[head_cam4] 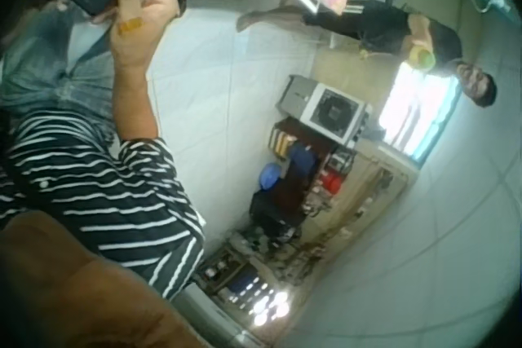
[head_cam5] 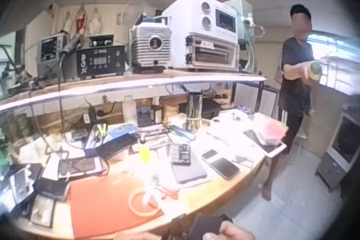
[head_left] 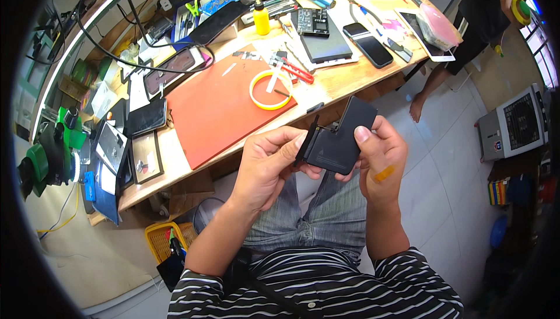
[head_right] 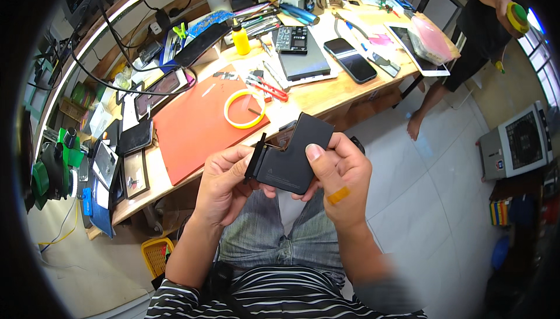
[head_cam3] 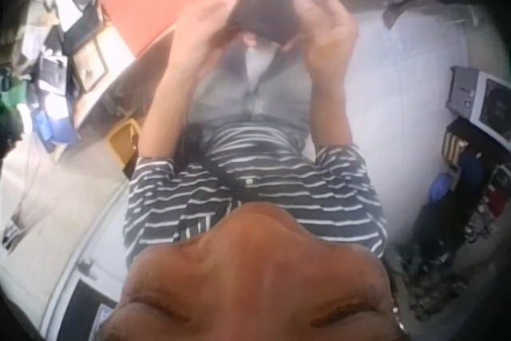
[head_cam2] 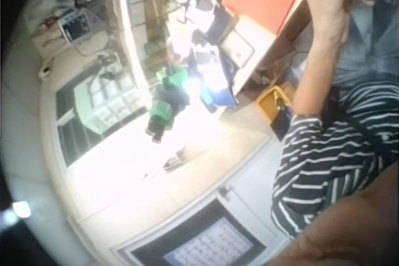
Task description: The person removes a battery from a smartphone, applies adhesive tape to the battery, and installs it back into the phone. They then connect the battery cable and test the device by turning it on and navigating the screen.
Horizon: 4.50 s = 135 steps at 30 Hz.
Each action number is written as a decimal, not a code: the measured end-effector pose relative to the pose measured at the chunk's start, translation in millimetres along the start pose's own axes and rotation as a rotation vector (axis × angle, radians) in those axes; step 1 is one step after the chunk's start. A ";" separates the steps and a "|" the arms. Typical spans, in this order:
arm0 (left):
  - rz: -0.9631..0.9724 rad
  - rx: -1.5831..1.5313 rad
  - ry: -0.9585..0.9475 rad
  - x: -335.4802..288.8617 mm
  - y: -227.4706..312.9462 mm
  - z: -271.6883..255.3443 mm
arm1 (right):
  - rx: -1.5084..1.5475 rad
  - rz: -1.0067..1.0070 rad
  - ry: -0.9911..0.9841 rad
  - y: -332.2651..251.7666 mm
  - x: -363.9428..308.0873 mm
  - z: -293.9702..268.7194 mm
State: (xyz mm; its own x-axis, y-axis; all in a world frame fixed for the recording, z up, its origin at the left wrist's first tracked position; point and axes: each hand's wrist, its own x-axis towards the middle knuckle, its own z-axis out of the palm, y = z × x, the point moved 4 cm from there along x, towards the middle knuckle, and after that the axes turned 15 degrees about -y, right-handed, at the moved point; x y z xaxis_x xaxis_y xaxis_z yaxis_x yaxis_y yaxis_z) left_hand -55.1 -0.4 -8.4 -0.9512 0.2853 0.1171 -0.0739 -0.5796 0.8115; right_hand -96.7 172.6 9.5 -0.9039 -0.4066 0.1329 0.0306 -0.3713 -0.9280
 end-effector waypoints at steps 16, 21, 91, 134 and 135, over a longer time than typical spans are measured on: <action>0.030 0.317 0.064 -0.9 8.0 16.5 | -0.011 -0.012 -0.012 -8.6 -2.7 9.6; 0.031 0.432 0.126 -3.9 9.0 26.9 | 0.083 0.010 -0.032 -5.8 -6.1 5.7; 0.039 0.444 0.239 -0.6 14.3 13.1 | -0.136 -0.093 -0.096 14.3 -1.5 7.0; -0.022 -0.319 0.069 -2.1 -7.1 1.2 | 0.416 0.049 -0.140 18.8 9.7 10.6; -0.008 -0.337 0.074 -2.6 -9.7 0.8 | 0.426 0.045 -0.139 19.3 9.9 11.0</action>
State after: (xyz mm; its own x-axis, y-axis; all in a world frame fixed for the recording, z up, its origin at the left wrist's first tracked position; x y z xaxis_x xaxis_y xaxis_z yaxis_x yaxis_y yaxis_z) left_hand -51.7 5.1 -16.1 -0.9685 0.2419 0.0590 -0.1648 -0.8004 0.5764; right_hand -100.3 152.2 -3.2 -0.8324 -0.5281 0.1679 0.2681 -0.6489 -0.7121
